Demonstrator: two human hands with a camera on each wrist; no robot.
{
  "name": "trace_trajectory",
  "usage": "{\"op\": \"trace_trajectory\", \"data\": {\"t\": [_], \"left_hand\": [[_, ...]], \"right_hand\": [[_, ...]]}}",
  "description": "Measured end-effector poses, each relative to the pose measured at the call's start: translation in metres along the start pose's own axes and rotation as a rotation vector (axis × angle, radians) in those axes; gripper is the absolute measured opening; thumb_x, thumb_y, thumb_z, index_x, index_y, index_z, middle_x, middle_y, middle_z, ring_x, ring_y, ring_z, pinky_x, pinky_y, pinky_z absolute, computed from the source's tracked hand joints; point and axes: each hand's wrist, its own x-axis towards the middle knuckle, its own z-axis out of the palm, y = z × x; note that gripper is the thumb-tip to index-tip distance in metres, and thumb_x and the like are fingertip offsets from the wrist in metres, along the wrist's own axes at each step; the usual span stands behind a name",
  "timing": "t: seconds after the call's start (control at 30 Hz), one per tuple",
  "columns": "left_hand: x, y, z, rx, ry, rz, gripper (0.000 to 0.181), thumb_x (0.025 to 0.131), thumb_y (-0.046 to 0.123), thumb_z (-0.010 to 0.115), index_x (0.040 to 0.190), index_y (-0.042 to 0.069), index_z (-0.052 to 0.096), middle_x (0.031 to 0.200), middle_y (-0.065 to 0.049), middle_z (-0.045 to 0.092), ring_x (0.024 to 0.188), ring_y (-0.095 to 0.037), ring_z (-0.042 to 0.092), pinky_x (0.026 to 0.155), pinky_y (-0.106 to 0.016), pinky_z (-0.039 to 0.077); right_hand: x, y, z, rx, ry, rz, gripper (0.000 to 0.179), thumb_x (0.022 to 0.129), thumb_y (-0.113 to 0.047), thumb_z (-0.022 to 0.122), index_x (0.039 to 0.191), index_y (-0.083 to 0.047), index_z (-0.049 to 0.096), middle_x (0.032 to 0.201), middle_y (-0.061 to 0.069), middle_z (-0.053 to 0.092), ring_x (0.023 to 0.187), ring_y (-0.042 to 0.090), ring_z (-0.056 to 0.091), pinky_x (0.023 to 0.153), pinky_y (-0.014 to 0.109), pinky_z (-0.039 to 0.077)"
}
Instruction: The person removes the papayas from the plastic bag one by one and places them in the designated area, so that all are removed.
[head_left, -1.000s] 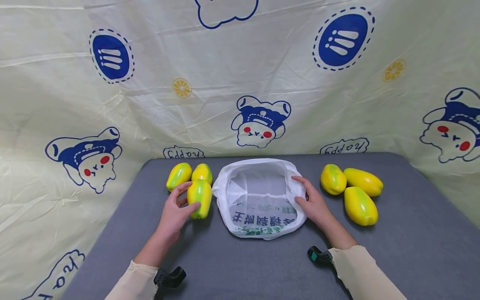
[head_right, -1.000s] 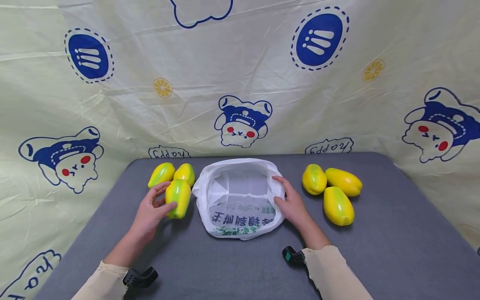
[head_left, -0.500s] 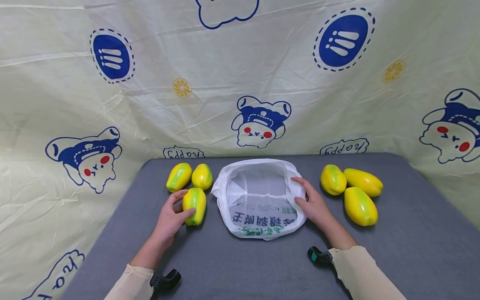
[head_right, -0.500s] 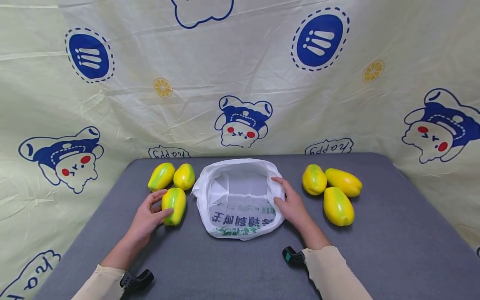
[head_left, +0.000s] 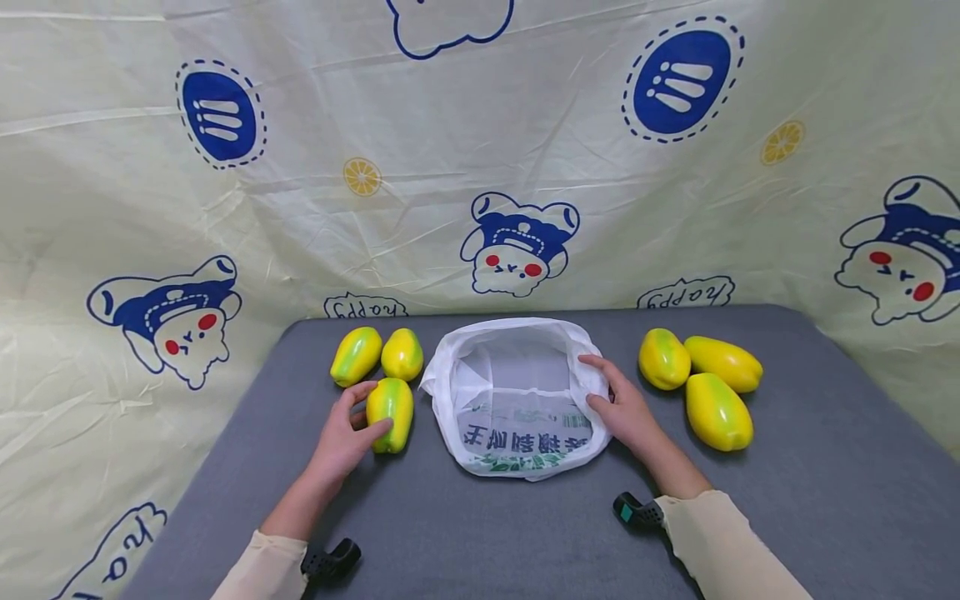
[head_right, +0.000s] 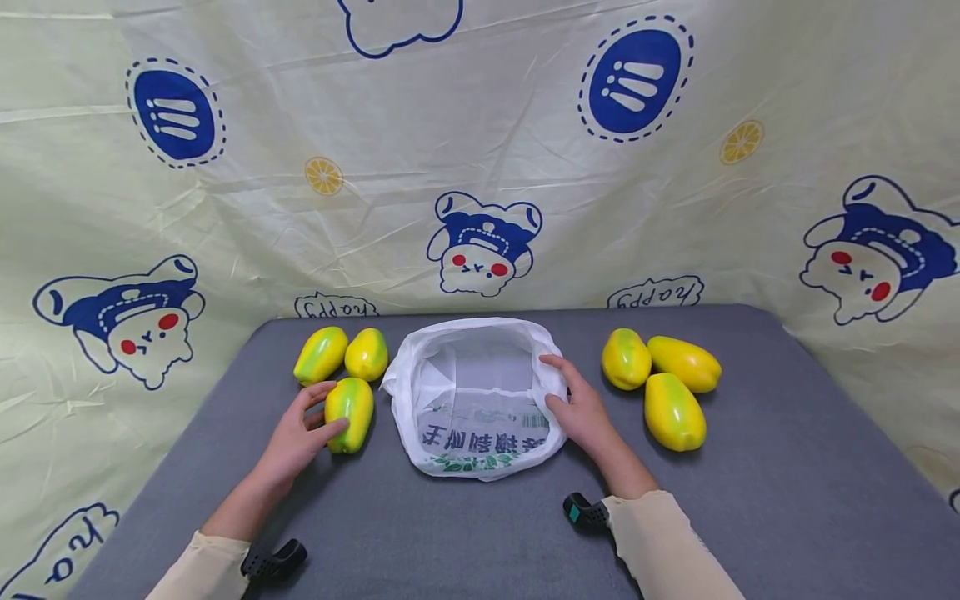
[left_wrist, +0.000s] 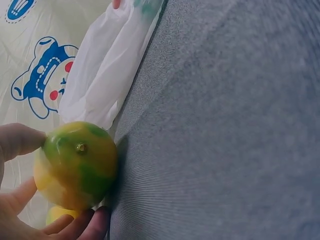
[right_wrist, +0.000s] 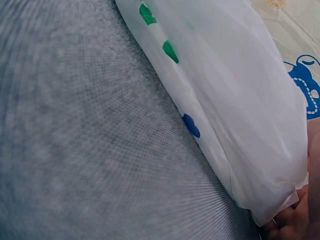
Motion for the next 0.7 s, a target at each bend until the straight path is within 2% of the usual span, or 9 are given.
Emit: {"op": "trace_trajectory", "data": {"t": [0.2, 0.33, 0.43, 0.53, 0.7], "left_hand": [[-0.001, -0.001, 0.001, 0.026, 0.014, 0.009, 0.057, 0.097, 0.026, 0.064, 0.147, 0.017, 0.041, 0.155, -0.014, 0.033, 0.139, -0.039, 0.042, 0.105, -0.051, 0.048], [0.001, 0.001, 0.005, 0.05, 0.068, 0.048, 0.054, 0.098, 0.028, 0.062, 0.147, 0.014, 0.043, 0.154, -0.016, 0.032, 0.139, -0.036, 0.041, 0.109, -0.053, 0.044], [0.003, 0.003, 0.009, 0.089, 0.139, 0.13, 0.051, 0.098, 0.026, 0.062, 0.144, 0.01, 0.047, 0.149, -0.016, 0.036, 0.137, -0.034, 0.041, 0.111, -0.053, 0.041], [0.006, 0.007, 0.013, 0.163, 0.212, 0.228, 0.048, 0.096, 0.023, 0.064, 0.14, 0.008, 0.051, 0.147, -0.014, 0.04, 0.137, -0.033, 0.041, 0.113, -0.054, 0.038], [0.013, 0.019, 0.019, 0.386, 0.267, 0.401, 0.05, 0.092, 0.023, 0.066, 0.139, 0.008, 0.054, 0.153, -0.014, 0.04, 0.142, -0.036, 0.039, 0.115, -0.06, 0.035]], "right_hand": [[0.0, -0.001, -0.001, -0.001, -0.005, -0.004, 0.059, 0.098, -0.008, 0.05, 0.152, -0.026, 0.038, 0.165, 0.017, 0.025, 0.138, 0.039, 0.037, 0.117, 0.066, 0.027], [0.0, -0.002, -0.003, -0.02, 0.018, -0.027, 0.058, 0.098, -0.009, 0.05, 0.152, -0.028, 0.039, 0.162, 0.017, 0.03, 0.13, 0.038, 0.041, 0.113, 0.064, 0.034], [-0.001, -0.003, -0.005, -0.066, 0.08, -0.051, 0.056, 0.098, -0.01, 0.051, 0.151, -0.026, 0.043, 0.159, 0.017, 0.033, 0.131, 0.038, 0.042, 0.11, 0.061, 0.039], [-0.003, -0.008, -0.009, -0.163, 0.16, -0.082, 0.054, 0.097, -0.011, 0.052, 0.149, -0.023, 0.046, 0.157, 0.018, 0.035, 0.137, 0.041, 0.04, 0.11, 0.063, 0.038], [-0.009, -0.021, -0.018, -0.419, 0.298, -0.198, 0.053, 0.092, -0.013, 0.057, 0.144, -0.017, 0.051, 0.155, 0.019, 0.038, 0.138, 0.045, 0.038, 0.109, 0.07, 0.033]]}}
